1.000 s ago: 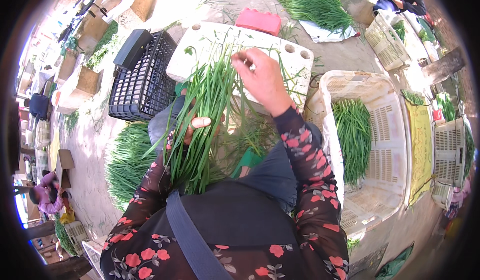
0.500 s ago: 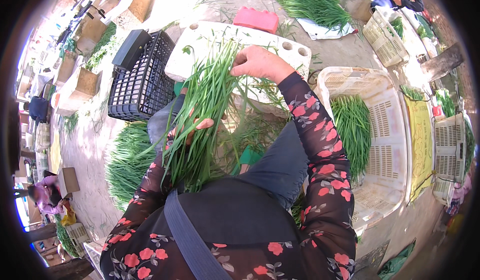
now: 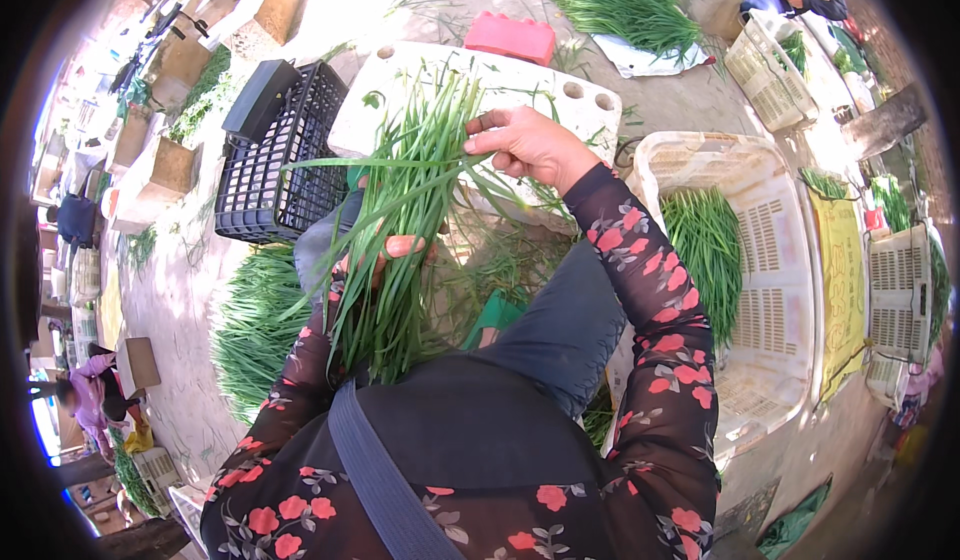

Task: The person processes bunches of green onions by hand, peeling away outer layers, removing damaged leaves, and sorting them into bundles while seated.

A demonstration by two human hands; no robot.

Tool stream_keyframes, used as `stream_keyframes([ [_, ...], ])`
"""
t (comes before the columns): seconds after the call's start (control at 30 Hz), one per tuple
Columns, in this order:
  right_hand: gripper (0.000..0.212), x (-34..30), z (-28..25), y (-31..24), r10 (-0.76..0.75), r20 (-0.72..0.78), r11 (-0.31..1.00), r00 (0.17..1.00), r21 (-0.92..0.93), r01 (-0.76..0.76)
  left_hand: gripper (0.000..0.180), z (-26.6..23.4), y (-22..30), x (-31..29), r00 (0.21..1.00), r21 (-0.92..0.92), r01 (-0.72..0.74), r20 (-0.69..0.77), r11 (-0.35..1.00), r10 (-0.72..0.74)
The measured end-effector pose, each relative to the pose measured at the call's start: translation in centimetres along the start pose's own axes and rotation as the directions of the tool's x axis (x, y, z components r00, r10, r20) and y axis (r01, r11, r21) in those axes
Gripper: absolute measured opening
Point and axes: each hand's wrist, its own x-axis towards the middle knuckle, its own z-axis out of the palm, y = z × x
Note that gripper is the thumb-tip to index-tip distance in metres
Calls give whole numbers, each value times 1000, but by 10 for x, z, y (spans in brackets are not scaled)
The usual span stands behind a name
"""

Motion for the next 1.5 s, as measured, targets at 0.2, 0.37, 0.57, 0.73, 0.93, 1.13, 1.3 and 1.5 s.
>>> stream_keyframes([
  [0.2, 46, -5, -1, -1, 49, -120, 983, 992, -168, -69, 52, -1, -2, 3, 1000, 3, 10, 17, 1000, -10],
  [0.37, 43, -10, -25, -10, -11, -159, 947, 987, -320, -41, 52, -1, -1, -1, 1000, 14, 18, 22, 1000, -18],
  [0.57, 19, -15, -133, -17, -776, -475, 436, 415, -879, -192, 52, -2, -3, -2, 999, 19, 20, 27, 1000, -21],
  [0.73, 17, -38, -84, -22, -700, -275, 492, 659, -854, 166, 52, -3, -5, 2, 999, 12, 33, 29, 999, -33],
  [0.93, 22, -6, -2, 4, -380, -73, 428, 922, -898, 106, 52, -1, -7, 6, 998, 7, 35, 52, 999, -35],
  [1.13, 24, 16, -1, 20, -350, -102, 587, 931, -798, 133, 52, -3, -8, 4, 998, 8, 30, 51, 1000, -30],
  [1.3, 18, 0, -41, 5, -830, -280, 269, 482, -959, -93, 52, -4, -7, 0, 998, 16, 23, 51, 1000, -24],
  [1.5, 24, -13, 14, 3, -510, 23, 212, 860, -966, 151, 52, -6, -13, 7, 996, 16, 40, 74, 999, -41],
])
